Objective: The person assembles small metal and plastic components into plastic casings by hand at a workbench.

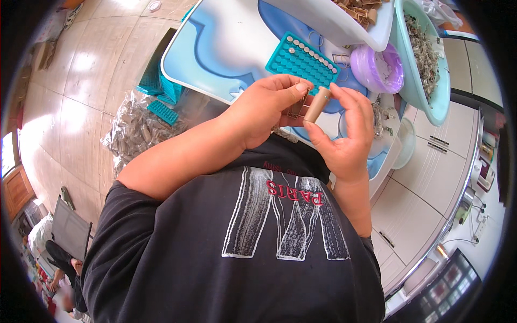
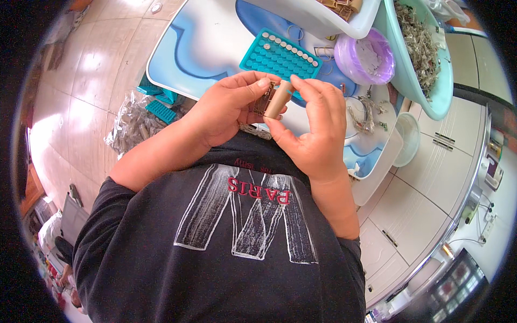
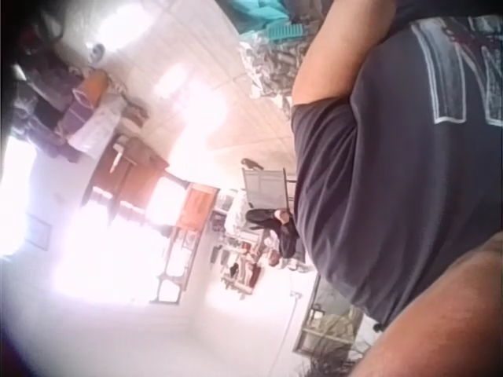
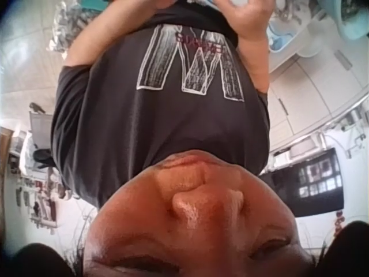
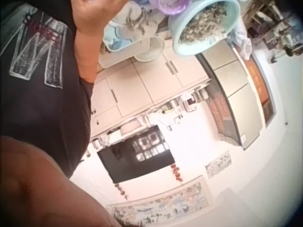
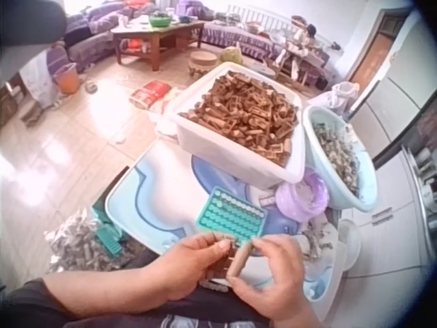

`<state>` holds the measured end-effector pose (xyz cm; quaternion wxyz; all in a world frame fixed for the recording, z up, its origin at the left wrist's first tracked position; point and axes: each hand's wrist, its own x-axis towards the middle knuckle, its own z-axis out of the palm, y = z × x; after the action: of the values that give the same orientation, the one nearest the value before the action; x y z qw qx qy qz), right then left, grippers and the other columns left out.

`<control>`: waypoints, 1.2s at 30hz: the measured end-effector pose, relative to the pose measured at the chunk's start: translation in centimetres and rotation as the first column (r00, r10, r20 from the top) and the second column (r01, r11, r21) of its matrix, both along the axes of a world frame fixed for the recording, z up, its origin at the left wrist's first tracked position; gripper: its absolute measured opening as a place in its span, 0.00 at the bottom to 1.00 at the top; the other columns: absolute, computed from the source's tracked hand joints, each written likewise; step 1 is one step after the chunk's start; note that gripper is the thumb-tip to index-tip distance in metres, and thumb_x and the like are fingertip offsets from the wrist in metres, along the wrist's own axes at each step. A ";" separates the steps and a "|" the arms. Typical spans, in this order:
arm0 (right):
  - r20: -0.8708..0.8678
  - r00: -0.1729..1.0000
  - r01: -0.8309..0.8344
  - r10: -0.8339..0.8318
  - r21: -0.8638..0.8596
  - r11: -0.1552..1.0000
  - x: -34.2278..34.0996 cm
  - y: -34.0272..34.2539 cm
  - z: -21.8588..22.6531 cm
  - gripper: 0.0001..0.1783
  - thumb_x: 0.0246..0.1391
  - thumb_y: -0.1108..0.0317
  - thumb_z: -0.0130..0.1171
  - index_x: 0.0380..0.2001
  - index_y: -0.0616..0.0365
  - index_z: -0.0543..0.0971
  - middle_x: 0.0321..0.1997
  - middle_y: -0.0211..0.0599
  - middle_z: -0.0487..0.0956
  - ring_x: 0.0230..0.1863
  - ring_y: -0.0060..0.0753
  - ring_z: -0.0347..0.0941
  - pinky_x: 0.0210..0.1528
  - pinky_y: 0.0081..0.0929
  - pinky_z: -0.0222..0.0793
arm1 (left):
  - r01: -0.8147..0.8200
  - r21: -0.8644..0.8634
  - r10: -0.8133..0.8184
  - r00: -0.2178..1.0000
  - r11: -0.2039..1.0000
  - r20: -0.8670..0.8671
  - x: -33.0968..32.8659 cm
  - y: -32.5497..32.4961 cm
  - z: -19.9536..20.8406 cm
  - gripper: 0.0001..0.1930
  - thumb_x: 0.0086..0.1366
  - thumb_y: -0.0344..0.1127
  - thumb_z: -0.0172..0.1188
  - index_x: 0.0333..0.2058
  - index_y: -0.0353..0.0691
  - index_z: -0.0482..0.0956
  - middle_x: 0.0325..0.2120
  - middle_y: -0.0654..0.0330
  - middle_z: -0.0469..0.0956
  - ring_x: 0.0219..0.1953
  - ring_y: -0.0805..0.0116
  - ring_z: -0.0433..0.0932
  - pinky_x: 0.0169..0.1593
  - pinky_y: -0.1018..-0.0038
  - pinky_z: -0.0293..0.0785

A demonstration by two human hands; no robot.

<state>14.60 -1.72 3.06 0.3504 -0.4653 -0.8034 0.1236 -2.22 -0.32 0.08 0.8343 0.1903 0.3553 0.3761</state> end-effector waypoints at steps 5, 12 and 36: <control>0.081 0.995 -0.053 0.056 -0.043 0.998 0.2 0.2 -0.3 0.30 0.31 0.66 0.71 0.43 0.59 0.74 0.41 0.40 0.73 0.43 0.45 0.68 0.46 0.37 0.65 | 0.032 -0.019 -0.032 0.999 0.999 0.043 0.2 0.0 0.0 0.19 0.70 0.44 0.42 0.48 0.34 0.69 0.41 0.53 0.76 0.41 0.64 0.77 0.46 0.70 0.75; 0.088 0.991 -0.099 0.103 -0.052 0.994 -0.1 0.6 -0.5 0.30 0.30 0.68 0.71 0.43 0.58 0.75 0.41 0.38 0.73 0.44 0.44 0.68 0.47 0.37 0.64 | 0.021 -0.049 -0.019 0.999 0.999 0.044 0.1 -0.1 0.2 0.22 0.70 0.48 0.41 0.48 0.33 0.70 0.39 0.53 0.76 0.41 0.63 0.78 0.46 0.70 0.75; -0.381 0.923 -0.101 -0.052 -0.370 0.923 0.9 0.4 -1.7 0.20 0.47 0.65 0.65 0.42 0.63 0.76 0.42 0.40 0.75 0.44 0.35 0.71 0.47 0.27 0.66 | 0.187 0.536 0.025 0.931 0.824 -0.363 0.3 -1.3 -0.5 0.33 0.62 0.21 0.53 0.63 0.39 0.49 0.42 0.52 0.75 0.47 0.67 0.74 0.48 0.75 0.70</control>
<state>15.51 -1.37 1.41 0.4014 -0.4811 -0.6853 0.3711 -1.89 -1.61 -0.41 0.6785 0.5067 0.3649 0.3869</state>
